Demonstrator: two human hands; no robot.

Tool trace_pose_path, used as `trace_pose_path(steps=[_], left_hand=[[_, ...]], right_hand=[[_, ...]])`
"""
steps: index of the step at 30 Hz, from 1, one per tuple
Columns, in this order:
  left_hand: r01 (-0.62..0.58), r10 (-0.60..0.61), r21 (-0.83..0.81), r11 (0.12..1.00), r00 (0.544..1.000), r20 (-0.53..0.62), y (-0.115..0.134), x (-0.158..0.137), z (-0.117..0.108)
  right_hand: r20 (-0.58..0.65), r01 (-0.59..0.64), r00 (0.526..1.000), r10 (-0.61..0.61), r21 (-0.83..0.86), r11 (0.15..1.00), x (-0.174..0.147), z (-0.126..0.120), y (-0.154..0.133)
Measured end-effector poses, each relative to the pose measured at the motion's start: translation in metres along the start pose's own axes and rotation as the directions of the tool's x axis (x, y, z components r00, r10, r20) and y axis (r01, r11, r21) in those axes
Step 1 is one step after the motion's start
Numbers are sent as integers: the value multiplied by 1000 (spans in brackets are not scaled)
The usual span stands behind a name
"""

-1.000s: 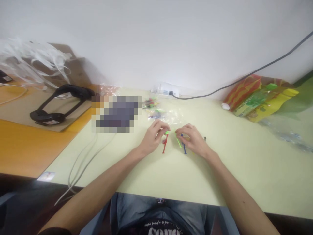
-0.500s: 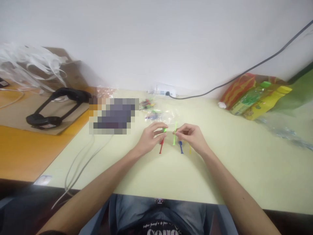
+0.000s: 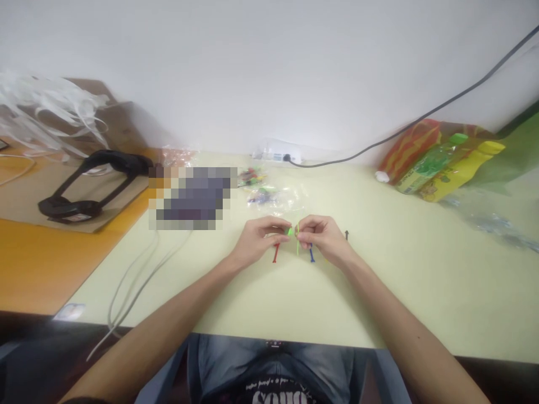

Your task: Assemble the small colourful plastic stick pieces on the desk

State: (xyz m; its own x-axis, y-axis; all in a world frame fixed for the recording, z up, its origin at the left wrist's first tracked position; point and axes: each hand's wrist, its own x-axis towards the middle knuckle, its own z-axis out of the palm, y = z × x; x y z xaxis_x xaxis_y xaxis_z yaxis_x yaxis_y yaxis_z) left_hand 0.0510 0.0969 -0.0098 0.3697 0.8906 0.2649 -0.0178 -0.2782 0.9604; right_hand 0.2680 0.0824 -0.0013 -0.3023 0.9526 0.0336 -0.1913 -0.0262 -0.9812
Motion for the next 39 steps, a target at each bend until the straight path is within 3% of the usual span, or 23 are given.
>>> trace_pose_path(steps=[14,39], left_hand=[[-5,6,-65,998,1000,19,3,-1,1],[-115,118,78,990,992,-32,3,-6,8]], right_hand=[[-10,32,999,-33,-56,998,0,6,0],[80,-21,996,26,-65,998,-2,7,-4]])
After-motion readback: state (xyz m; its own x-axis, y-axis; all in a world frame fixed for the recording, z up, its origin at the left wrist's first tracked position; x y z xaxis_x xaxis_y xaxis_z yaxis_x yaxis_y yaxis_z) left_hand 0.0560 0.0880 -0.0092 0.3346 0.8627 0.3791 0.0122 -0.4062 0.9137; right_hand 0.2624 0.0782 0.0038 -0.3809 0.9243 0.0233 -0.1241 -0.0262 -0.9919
